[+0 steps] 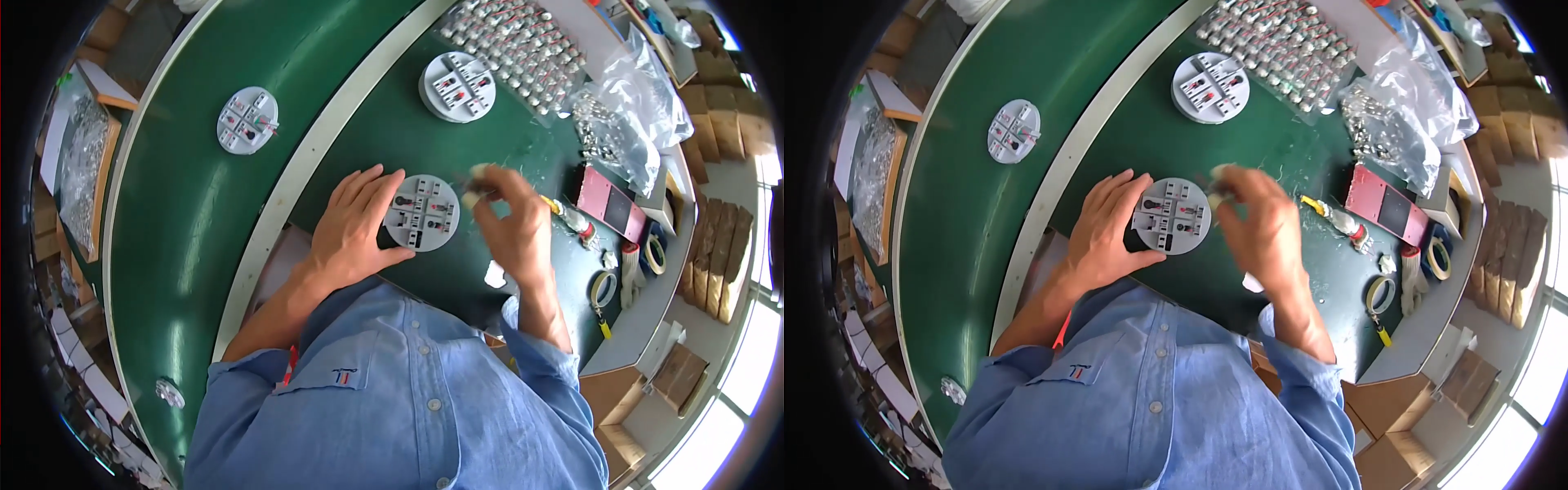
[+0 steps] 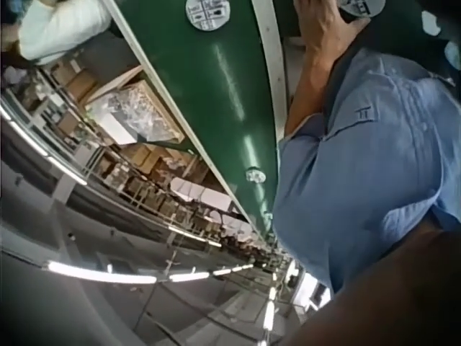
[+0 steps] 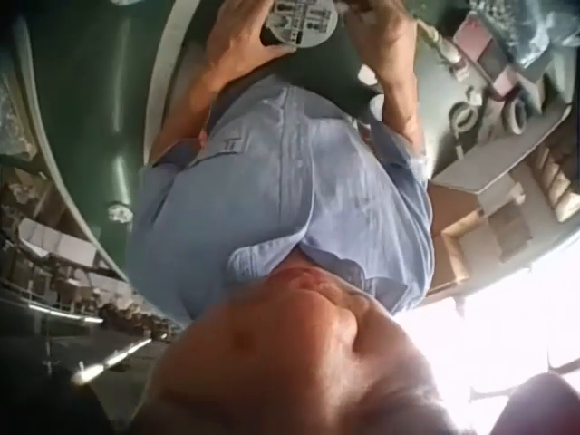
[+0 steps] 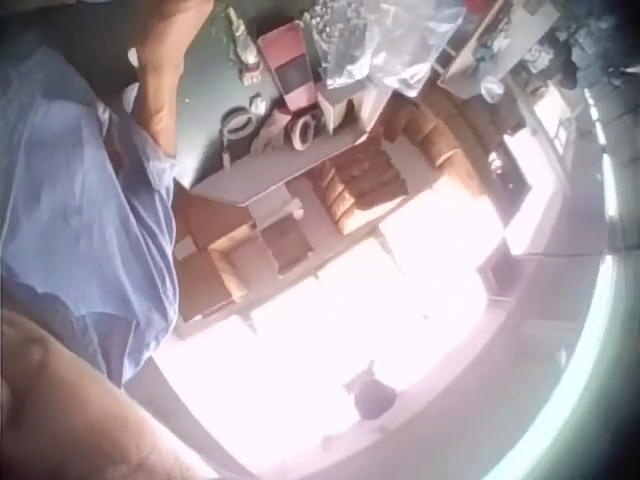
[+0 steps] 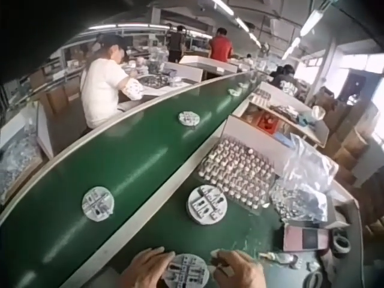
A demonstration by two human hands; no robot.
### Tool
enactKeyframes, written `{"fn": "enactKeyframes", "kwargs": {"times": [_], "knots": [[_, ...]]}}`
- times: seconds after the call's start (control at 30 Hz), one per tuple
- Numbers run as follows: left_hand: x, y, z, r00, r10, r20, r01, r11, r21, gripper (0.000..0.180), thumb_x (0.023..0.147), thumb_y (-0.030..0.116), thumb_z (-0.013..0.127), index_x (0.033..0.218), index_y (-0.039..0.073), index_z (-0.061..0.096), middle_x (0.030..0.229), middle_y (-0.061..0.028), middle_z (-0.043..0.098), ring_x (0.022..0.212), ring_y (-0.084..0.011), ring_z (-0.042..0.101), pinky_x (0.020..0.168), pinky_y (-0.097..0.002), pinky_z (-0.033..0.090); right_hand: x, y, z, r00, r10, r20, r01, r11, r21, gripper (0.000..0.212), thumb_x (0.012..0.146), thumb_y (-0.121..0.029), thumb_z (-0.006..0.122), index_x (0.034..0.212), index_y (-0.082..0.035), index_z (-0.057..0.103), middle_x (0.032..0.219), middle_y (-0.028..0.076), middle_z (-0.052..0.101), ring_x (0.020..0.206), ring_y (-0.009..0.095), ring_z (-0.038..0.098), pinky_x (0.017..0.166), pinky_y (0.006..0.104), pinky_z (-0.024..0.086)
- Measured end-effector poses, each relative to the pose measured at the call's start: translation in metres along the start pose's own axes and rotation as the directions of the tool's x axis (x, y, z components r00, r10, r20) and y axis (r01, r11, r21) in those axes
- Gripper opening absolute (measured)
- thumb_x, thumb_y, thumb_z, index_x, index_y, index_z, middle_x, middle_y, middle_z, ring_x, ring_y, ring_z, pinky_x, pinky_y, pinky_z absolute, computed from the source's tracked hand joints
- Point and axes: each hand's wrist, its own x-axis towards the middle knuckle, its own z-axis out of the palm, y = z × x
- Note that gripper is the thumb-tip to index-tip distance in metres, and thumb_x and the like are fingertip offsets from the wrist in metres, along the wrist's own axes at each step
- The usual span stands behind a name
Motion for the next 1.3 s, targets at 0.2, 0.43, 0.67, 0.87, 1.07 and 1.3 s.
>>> {"fn": "enactKeyframes", "kwargs": {"times": [0.2,0.43,0.67,0.87,1.07,1.3], "knots": [[0.001,0.004,0.005,0.993,-0.064,-0.101,0.055,0.995,-0.087,0.107,0.071,0.04,0.091,0.156,-0.003,0.043,0.145,-0.0151,0.064,0.142,-0.0326,0.053,0.125,-0.0495,0.033,-0.003,-0.033,0.032,0.93,-0.255,0.265,0.297,0.946,-0.133,0.035,0.079,0.005,0.077,0.113,-0.005,0.074,0.102,0.007,0.074,0.086,0.025,0.067,0.078,0.0339,0.055],[0.004,0.002,0.006,0.991,-0.029,-0.13,0.019,0.997,-0.075,0.11,0.068,0.033,0.094,0.158,-0.001,0.041,0.14,-0.0162,0.064,0.139,-0.0302,0.056,0.124,-0.0468,0.036,-0.005,-0.033,0.056,0.897,-0.34,0.284,0.371,0.927,-0.062,0.036,0.078,0.006,0.075,0.112,-0.006,0.073,0.1,0.006,0.073,0.087,0.027,0.066,0.077,0.0355,0.054],[0.0,0.0,0.013,0.984,-0.031,-0.174,0.019,0.997,-0.07,0.11,0.067,0.031,0.094,0.158,-0.002,0.041,0.136,-0.0162,0.064,0.135,-0.0297,0.058,0.122,-0.048,0.039,-0.006,-0.014,0.061,0.886,-0.36,0.291,0.348,0.933,0.094,0.04,0.078,0.006,0.077,0.116,-0.005,0.072,0.11,0.008,0.075,0.092,0.028,0.068,0.081,0.0357,0.056],[0.001,0.006,0.009,0.984,-0.056,-0.169,0.041,0.995,-0.092,0.105,0.068,0.028,0.095,0.157,0.001,0.044,0.138,-0.0168,0.064,0.131,-0.0301,0.06,0.12,-0.0483,0.042,-0.017,-0.019,0.047,0.938,-0.295,0.184,0.271,0.952,0.144,0.043,0.081,0.007,0.077,0.122,-0.003,0.071,0.129,0.011,0.072,0.103,0.028,0.071,0.087,0.0349,0.058],[-0.007,0.0,-0.001,0.986,-0.087,-0.145,0.05,0.969,-0.241,0.071,0.077,0.02,0.091,0.139,0.006,0.061,0.14,-0.0138,0.064,0.125,-0.0307,0.063,0.116,-0.0472,0.045,-0.041,0.012,-0.041,0.976,0.08,-0.204,-0.127,0.966,-0.227,0.048,0.083,0.01,0.073,0.13,-0.004,0.072,0.127,0.011,0.076,0.107,0.025,0.073,0.09,0.0344,0.06],[-0.011,-0.012,0.006,0.99,-0.012,-0.142,-0.032,0.954,-0.299,0.037,0.082,0.011,0.087,0.115,0.008,0.071,0.143,-0.0105,0.063,0.122,-0.0313,0.063,0.11,-0.0437,0.05,-0.08,0.097,-0.112,0.968,0.156,-0.197,-0.251,0.64,-0.726,0.059,0.087,0.002,0.07,0.145,-0.005,0.06,0.125,0.011,0.076,0.116,0.034,0.07,0.104,0.0398,0.053]]}}
